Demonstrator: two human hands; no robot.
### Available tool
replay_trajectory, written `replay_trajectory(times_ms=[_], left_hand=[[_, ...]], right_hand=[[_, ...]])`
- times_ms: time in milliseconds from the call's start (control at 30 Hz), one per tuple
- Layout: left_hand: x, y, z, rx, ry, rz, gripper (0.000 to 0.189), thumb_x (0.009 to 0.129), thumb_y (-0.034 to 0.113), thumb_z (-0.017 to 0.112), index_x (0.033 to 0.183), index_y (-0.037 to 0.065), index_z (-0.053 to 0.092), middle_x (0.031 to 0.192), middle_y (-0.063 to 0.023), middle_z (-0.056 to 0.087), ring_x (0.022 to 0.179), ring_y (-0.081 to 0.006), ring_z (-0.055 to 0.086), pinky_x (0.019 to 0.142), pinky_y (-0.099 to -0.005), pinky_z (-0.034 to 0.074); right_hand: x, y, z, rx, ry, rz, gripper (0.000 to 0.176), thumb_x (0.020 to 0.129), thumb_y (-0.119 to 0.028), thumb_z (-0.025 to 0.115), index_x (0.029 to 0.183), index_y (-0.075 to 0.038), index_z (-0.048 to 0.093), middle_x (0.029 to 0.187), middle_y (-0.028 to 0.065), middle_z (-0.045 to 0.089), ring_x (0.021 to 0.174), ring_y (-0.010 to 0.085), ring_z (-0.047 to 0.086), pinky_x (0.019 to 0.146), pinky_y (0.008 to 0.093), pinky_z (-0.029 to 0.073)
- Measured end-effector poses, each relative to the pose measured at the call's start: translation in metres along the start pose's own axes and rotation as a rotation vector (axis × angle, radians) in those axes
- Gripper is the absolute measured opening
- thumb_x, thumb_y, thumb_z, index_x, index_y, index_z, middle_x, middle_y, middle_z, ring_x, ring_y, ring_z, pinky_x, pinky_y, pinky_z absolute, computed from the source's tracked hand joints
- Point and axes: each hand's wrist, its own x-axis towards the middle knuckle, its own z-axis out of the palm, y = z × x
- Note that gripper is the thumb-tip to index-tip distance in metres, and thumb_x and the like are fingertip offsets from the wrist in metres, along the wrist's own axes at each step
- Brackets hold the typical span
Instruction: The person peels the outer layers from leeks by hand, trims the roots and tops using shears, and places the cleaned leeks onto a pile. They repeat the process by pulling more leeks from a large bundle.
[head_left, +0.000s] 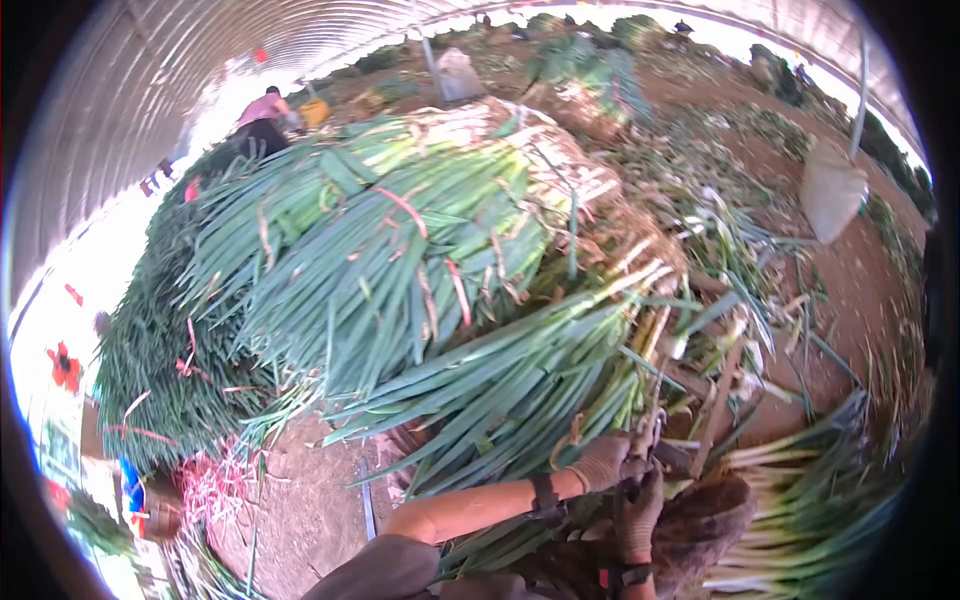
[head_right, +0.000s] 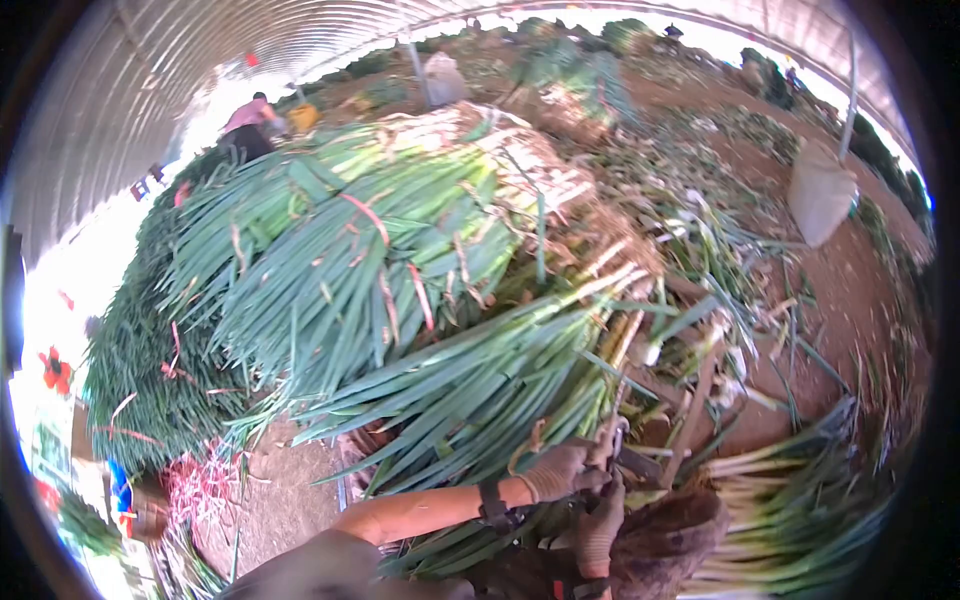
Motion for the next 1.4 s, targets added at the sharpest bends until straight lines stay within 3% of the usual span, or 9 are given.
replay_trajectory(times_ms=[200,467,700,833,867,967,1133,1233,1400], left_hand=[[0.004,0.021,-0.005,-0.131,-0.056,-0.132,0.05,0.086,0.043,0.071,0.11,-0.001,0.063,0.088,-0.0212,0.066,0.083,-0.0398,0.064,0.078,-0.0437,0.05],[0.013,-0.013,-0.034,0.669,-0.157,-0.222,0.065,0.073,0.032,0.08,0.126,0.003,0.056,0.126,-0.0151,0.056,0.121,-0.0336,0.052,0.096,-0.0479,0.045],[0.042,-0.06,0.003,0.745,-0.182,-0.296,0.079,0.066,0.029,0.084,0.13,-0.001,0.05,0.121,-0.0181,0.061,0.114,-0.034,0.059,0.095,-0.0461,0.046],[0.056,-0.094,0.062,0.82,-0.048,-0.412,0.046,0.082,0.021,0.066,0.12,-0.003,0.056,0.119,-0.0212,0.061,0.11,-0.0355,0.062,0.08,-0.0468,0.054],[0.051,-0.102,0.075,1.036,0.017,-0.225,0.034,0.087,0.016,0.056,0.116,-0.002,0.058,0.104,-0.0231,0.066,0.094,-0.0356,0.068,0.072,-0.0468,0.056],[0.05,-0.077,0.064,0.516,-0.111,-0.467,0.038,0.087,0.014,0.057,0.122,-0.003,0.058,0.093,-0.0242,0.071,0.078,-0.0356,0.072,0.07,-0.048,0.055],[0.029,-0.123,0.074,0.593,0.12,-0.161,0.016,0.081,0.012,0.059,0.092,0.0,0.063,0.082,-0.0204,0.071,0.075,-0.0386,0.07,0.066,-0.0522,0.051],[0.019,-0.105,0.052,0.301,-0.208,-0.349,0.022,0.079,0.018,0.067,0.095,0.003,0.062,0.087,-0.0251,0.068,0.081,-0.0411,0.069,0.073,-0.0489,0.055],[-0.008,-0.071,0.031,0.137,-0.209,-0.527,0.025,0.082,0.019,0.066,0.102,0.003,0.062,0.093,-0.0276,0.067,0.097,-0.0455,0.064,0.085,-0.0515,0.051]], right_hand=[[0.002,-0.01,-0.001,0.112,-0.05,0.062,0.062,0.079,-0.002,0.068,0.137,0.003,0.047,0.116,0.0218,0.064,0.105,0.0277,0.066,0.087,0.0351,0.053],[0.004,-0.023,-0.023,0.144,-0.024,0.137,0.046,0.082,-0.01,0.071,0.124,0.005,0.059,0.095,0.0195,0.07,0.086,0.0239,0.07,0.078,0.0354,0.054],[-0.008,-0.043,-0.022,0.175,-0.195,0.094,0.055,0.075,-0.005,0.064,0.128,0.006,0.055,0.1,0.0155,0.07,0.087,0.0208,0.067,0.081,0.0342,0.053],[-0.001,-0.033,-0.024,0.03,-0.189,0.069,0.056,0.074,-0.004,0.062,0.129,0.005,0.054,0.101,0.0164,0.07,0.091,0.0225,0.067,0.082,0.0351,0.052],[0.001,-0.029,-0.025,0.007,-0.184,0.115,0.057,0.074,-0.003,0.062,0.129,0.005,0.054,0.102,0.017,0.07,0.092,0.0237,0.067,0.083,0.0354,0.052],[0.006,-0.004,-0.029,0.02,-0.05,0.028,0.051,0.08,-0.01,0.068,0.128,0.003,0.056,0.1,0.0231,0.07,0.093,0.0358,0.07,0.083,0.04,0.053],[-0.001,-0.054,-0.047,0.069,-0.118,0.135,0.05,0.08,-0.009,0.067,0.127,0.003,0.057,0.099,0.022,0.07,0.091,0.0328,0.07,0.081,0.0384,0.053],[-0.016,-0.056,-0.054,-0.028,-0.153,0.229,0.048,0.081,-0.015,0.068,0.124,0.003,0.058,0.096,0.0236,0.07,0.089,0.0353,0.071,0.079,0.0402,0.054],[-0.044,-0.048,-0.057,-0.173,-0.245,0.319,0.046,0.082,-0.021,0.07,0.121,0.002,0.059,0.091,0.0289,0.067,0.088,0.0449,0.067,0.074,0.0464,0.054]])
